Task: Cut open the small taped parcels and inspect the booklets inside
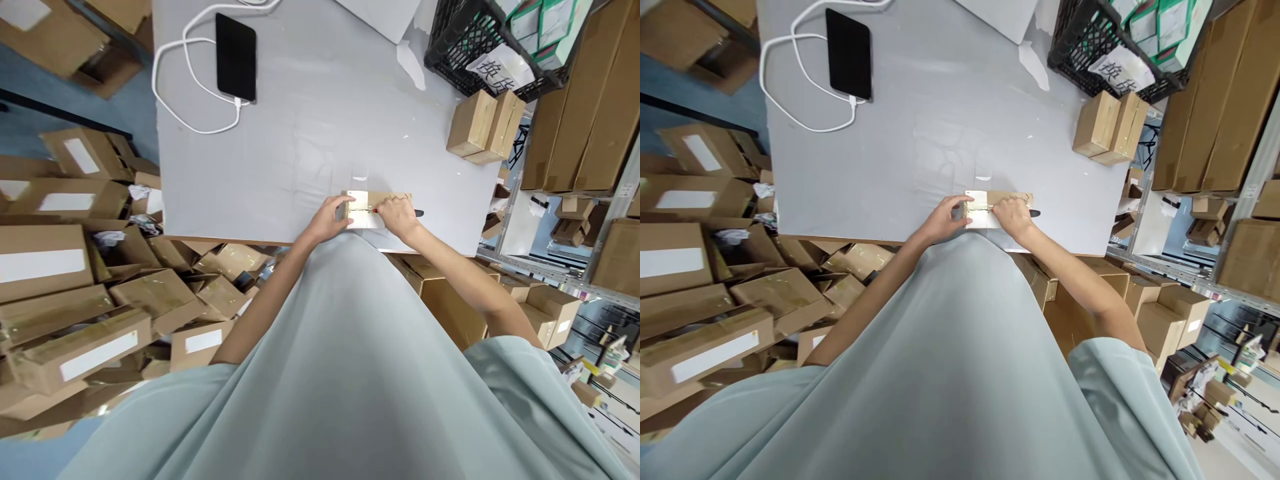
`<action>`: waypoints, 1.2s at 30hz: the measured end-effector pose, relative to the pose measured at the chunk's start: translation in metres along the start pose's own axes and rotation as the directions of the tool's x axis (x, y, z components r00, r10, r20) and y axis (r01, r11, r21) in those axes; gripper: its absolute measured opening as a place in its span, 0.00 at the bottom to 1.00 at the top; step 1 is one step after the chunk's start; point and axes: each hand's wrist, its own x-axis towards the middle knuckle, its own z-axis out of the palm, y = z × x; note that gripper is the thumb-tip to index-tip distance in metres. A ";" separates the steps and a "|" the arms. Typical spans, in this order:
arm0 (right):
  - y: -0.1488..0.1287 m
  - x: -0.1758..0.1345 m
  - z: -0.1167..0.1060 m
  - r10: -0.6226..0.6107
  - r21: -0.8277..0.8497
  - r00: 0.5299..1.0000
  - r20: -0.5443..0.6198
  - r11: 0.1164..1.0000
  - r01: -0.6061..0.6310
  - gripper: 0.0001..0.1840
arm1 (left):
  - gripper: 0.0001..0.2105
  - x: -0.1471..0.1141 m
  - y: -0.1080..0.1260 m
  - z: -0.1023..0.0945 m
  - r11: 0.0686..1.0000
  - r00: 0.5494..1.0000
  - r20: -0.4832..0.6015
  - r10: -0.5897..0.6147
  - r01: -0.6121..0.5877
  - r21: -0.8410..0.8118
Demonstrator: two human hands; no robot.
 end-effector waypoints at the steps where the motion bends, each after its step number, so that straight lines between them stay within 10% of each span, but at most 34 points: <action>1: 0.007 -0.004 0.003 0.017 -0.003 1.000 -0.014 1.000 -0.017 0.25 | 0.31 0.000 0.000 0.000 1.000 1.000 -0.007 -0.012 0.012 -0.002; 10: 0.102 -0.042 0.061 0.199 0.014 0.980 -0.029 0.980 -0.199 0.24 | 0.31 0.000 -0.005 0.006 0.982 0.986 -0.052 -0.156 0.150 -0.113; 20: 0.147 -0.058 0.141 0.270 0.373 0.941 -0.202 0.910 -0.181 0.18 | 0.27 -0.006 0.015 -0.001 0.931 0.950 -0.127 -0.287 0.245 -0.272; 23: 0.144 -0.046 0.178 0.387 0.695 0.902 -0.190 0.703 -0.155 0.17 | 0.29 -0.011 0.010 -0.008 0.897 0.905 -0.211 -0.368 0.286 -0.337; 30: 0.061 0.010 0.195 0.393 0.965 0.919 -0.012 -0.238 0.114 0.27 | 0.38 -0.022 -0.009 -0.029 0.854 0.784 -0.378 -0.493 0.353 -0.383; 36: 0.056 0.002 0.170 0.517 0.942 0.850 -0.106 -0.220 0.251 0.27 | 0.37 -0.001 -0.022 -0.017 0.887 0.806 -0.370 -0.462 0.407 -0.220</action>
